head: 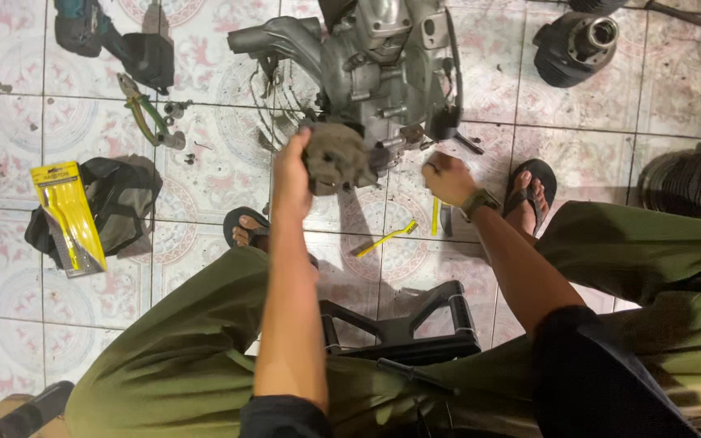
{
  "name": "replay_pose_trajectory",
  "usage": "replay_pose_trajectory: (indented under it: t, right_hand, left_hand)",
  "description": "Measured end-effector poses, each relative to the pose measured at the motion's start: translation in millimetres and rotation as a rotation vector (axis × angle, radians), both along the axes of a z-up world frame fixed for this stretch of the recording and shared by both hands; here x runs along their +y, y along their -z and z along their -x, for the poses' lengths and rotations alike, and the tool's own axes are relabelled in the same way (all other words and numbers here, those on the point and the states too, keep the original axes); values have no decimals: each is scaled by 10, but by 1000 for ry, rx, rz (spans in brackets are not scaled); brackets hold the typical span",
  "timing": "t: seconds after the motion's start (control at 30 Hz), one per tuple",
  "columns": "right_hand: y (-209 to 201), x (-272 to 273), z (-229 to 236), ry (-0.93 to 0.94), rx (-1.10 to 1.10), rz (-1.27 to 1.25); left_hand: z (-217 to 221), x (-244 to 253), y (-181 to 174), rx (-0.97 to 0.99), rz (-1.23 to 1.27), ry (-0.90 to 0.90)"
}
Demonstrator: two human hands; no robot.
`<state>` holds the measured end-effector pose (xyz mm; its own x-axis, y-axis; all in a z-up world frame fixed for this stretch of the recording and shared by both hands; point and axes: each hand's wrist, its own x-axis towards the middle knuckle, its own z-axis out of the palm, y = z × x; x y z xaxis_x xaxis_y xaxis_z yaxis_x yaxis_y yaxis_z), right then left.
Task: The person cleans a disassembled engine block placed on the floor. They use a yellow-handled brush to scrub various surfaces and crevices of the engine, while holding a dark cloth in the other hand to wipe away debris.
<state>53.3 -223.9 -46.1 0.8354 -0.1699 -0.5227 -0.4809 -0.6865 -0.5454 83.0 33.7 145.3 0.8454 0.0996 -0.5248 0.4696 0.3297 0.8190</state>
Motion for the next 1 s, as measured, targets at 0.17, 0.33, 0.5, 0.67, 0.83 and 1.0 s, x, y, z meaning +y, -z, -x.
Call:
replay_pose_trajectory:
  t: [0.17, 0.33, 0.5, 0.67, 0.83, 1.0]
  right_hand:
    - [1344, -738, 548, -36, -24, 207]
    - [1380, -622, 781, -110, -305, 436]
    - [1192, -588, 618, -140, -260, 520]
    - [621, -210, 500, -369, 152, 366]
    - [1131, -21, 725, -271, 98, 530]
    - [129, 266, 618, -13, -66, 380]
  left_hand:
    - [-189, 159, -492, -164, -292, 193]
    - [-388, 317, -923, -112, -773, 462]
    - [-421, 411, -1241, -162, -1238, 813]
    - [-449, 433, -1649, -127, -1273, 918]
    - [-577, 662, -1450, 5, -1306, 819]
    - [-648, 638, -1319, -108, -1406, 876]
